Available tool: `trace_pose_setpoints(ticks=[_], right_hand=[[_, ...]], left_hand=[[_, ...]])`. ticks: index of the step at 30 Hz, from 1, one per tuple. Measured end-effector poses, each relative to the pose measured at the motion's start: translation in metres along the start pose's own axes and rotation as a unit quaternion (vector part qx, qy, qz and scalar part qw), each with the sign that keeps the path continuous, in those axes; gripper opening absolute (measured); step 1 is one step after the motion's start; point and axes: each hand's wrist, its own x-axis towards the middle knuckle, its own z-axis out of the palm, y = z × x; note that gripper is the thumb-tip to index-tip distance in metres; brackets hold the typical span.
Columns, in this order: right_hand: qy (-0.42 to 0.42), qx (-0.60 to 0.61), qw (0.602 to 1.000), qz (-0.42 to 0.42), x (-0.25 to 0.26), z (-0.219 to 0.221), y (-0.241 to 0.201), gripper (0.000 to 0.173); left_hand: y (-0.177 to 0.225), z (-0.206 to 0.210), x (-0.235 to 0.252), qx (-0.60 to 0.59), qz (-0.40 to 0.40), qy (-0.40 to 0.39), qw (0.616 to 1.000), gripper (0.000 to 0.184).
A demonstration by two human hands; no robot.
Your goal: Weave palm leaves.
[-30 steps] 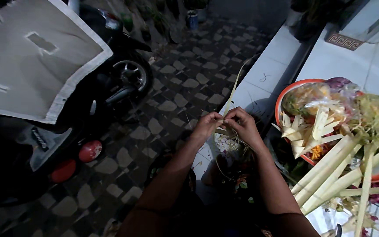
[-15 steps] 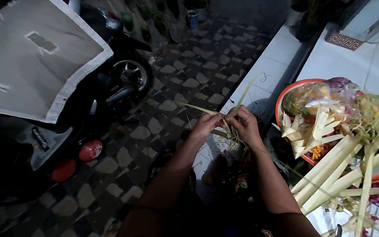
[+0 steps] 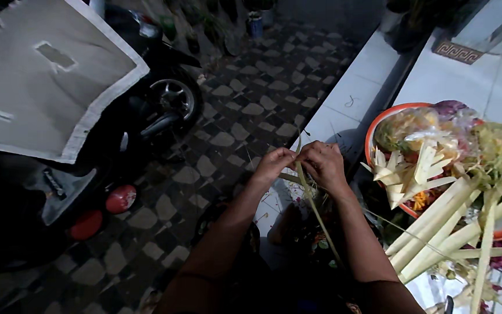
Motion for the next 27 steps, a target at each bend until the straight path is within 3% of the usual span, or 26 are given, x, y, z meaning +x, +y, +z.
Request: trace_pose_setpoints(ticks=[4,8,13,17,22,27], right_hand=[[-0.01,0.009,1.0,0.016,0.0,0.002,0.0,0.006],[-0.042,0.131,0.986,0.098,0.0,0.002,0.0,0.011],[-0.037,0.286,0.931,0.223,-0.001,0.008,0.001,0.013],[-0.05,0.315,0.896,0.308,0.001,0.001,-0.008,0.017],[-0.041,0.344,0.886,0.309,-0.001,-0.001,-0.007,0.013],[-0.067,0.287,0.927,0.232,-0.002,-0.009,0.005,0.019]], left_hand=[[-0.004,0.005,0.001,0.053,0.032,0.036,0.997,0.009],[-0.004,0.004,0.002,0.049,0.022,0.049,0.997,0.01],[-0.01,0.006,0.002,0.046,0.07,0.042,0.996,0.01],[-0.008,0.008,-0.003,0.047,0.085,0.025,0.995,0.018],[-0.009,0.008,0.0,0.04,0.104,0.018,0.994,0.016],[0.002,-0.002,0.006,0.028,0.103,0.088,0.99,0.015]])
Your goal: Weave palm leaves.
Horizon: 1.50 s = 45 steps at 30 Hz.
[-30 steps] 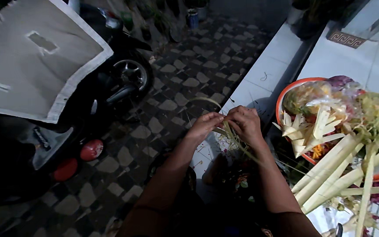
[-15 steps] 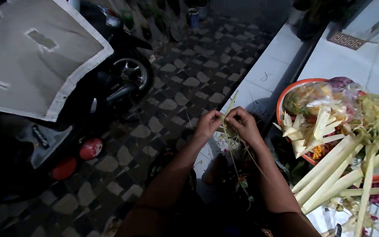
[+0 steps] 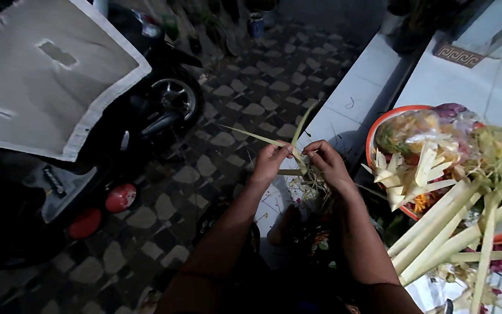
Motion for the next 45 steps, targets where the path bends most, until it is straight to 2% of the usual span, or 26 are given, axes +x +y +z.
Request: trace_pose_setpoints(ticks=[6,8,11,14,19,23,26,32,38,45], right_hand=[[-0.108,-0.047,0.993,-0.009,-0.004,-0.012,-0.006,0.033],[-0.118,-0.038,0.991,-0.046,-0.004,-0.007,-0.003,0.024],[-0.098,-0.012,0.993,-0.065,-0.004,0.0,-0.004,0.01],[-0.057,0.008,0.997,-0.049,-0.005,0.003,-0.008,0.009],[0.031,0.026,0.999,-0.029,-0.006,0.009,-0.01,0.013],[0.079,-0.054,0.995,-0.036,-0.006,0.012,-0.01,0.009],[0.104,-0.126,0.986,-0.029,-0.006,0.01,-0.012,0.009],[0.091,-0.116,0.989,0.011,-0.009,0.006,-0.014,0.01],[0.037,-0.106,0.993,0.026,-0.005,-0.004,-0.007,0.012],[-0.004,0.016,0.999,0.047,-0.001,-0.011,0.006,0.011]], left_hand=[[0.003,-0.018,0.009,-0.014,0.007,0.058,0.998,0.017],[0.003,-0.017,0.009,-0.038,0.012,0.047,0.998,0.017],[0.004,-0.013,0.006,-0.039,0.001,0.026,0.999,0.015],[0.007,-0.012,0.004,0.028,-0.002,0.002,1.0,0.017],[0.004,-0.009,0.002,0.141,0.042,-0.048,0.988,0.016],[0.004,-0.007,-0.001,0.244,0.069,-0.063,0.965,0.02],[-0.002,-0.006,0.0,0.293,0.126,-0.065,0.946,0.022],[-0.009,-0.003,0.001,0.367,0.202,-0.077,0.905,0.02],[-0.012,0.0,0.0,0.384,0.237,-0.081,0.889,0.018],[-0.012,-0.004,0.004,0.364,0.27,-0.127,0.883,0.017]])
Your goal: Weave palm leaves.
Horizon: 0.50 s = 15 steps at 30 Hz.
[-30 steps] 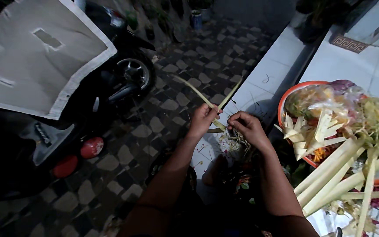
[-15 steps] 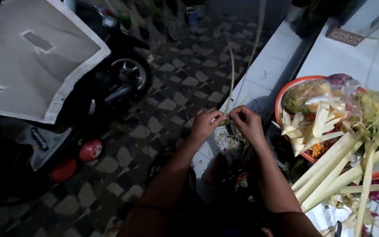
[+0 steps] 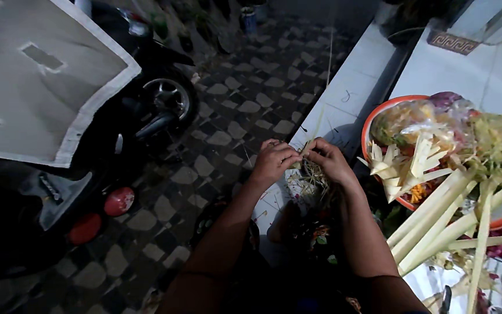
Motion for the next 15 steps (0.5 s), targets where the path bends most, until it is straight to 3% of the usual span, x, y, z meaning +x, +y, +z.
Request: trace_pose_setpoints(ticks=[6,11,15], right_hand=[[-0.008,0.041,0.999,-0.007,0.001,0.004,0.002,0.01],[0.005,0.033,0.999,-0.036,0.003,0.008,0.003,0.007],[0.027,0.05,0.998,-0.035,0.004,0.01,0.002,0.008]], left_hand=[[-0.003,-0.003,0.0,-0.016,0.001,-0.02,1.0,0.018],[0.0,0.003,0.001,-0.075,-0.08,-0.021,0.994,0.016],[0.004,0.011,0.001,-0.188,-0.149,-0.009,0.971,0.014]])
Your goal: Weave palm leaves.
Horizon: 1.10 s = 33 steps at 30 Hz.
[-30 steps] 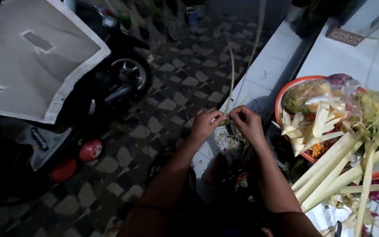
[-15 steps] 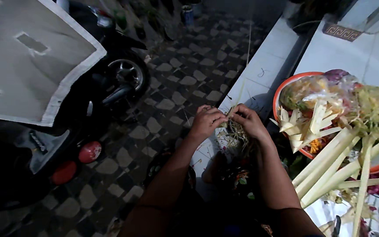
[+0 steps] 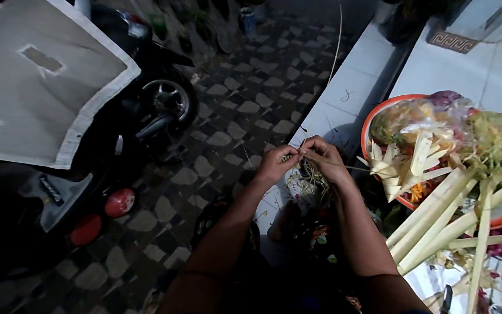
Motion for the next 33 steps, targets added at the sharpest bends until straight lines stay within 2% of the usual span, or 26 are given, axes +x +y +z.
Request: trace_pose_setpoints(ticks=[3,7,12,16,24,29,31,33], right_hand=[[0.01,0.004,1.0,0.009,-0.001,0.002,-0.004,0.008],[-0.016,-0.045,0.999,-0.018,-0.002,-0.001,-0.008,0.018],[-0.03,-0.038,0.999,-0.01,-0.006,-0.001,-0.012,0.024],[0.001,0.001,1.0,-0.011,-0.003,-0.002,-0.006,0.015],[-0.07,0.182,0.981,0.008,-0.005,-0.005,-0.006,0.008],[-0.066,0.152,0.985,-0.043,-0.006,0.003,-0.007,0.005],[-0.045,0.132,0.989,-0.055,-0.006,0.009,-0.007,0.005],[-0.012,0.101,0.993,-0.057,-0.005,0.014,-0.008,0.006]], left_hand=[[0.001,0.004,0.0,-0.071,-0.036,-0.005,0.997,0.012],[0.009,0.0,0.002,-0.112,-0.089,-0.003,0.99,0.013],[0.007,-0.003,0.002,-0.092,-0.08,0.002,0.993,0.012],[0.008,-0.003,0.001,-0.142,-0.081,-0.02,0.986,0.01],[0.018,-0.014,-0.005,-0.271,-0.11,-0.122,0.949,0.02],[0.018,-0.017,-0.009,-0.344,-0.146,-0.209,0.904,0.02],[0.018,-0.018,-0.008,-0.356,-0.161,-0.218,0.894,0.02],[0.019,-0.018,-0.007,-0.347,-0.16,-0.2,0.902,0.02]])
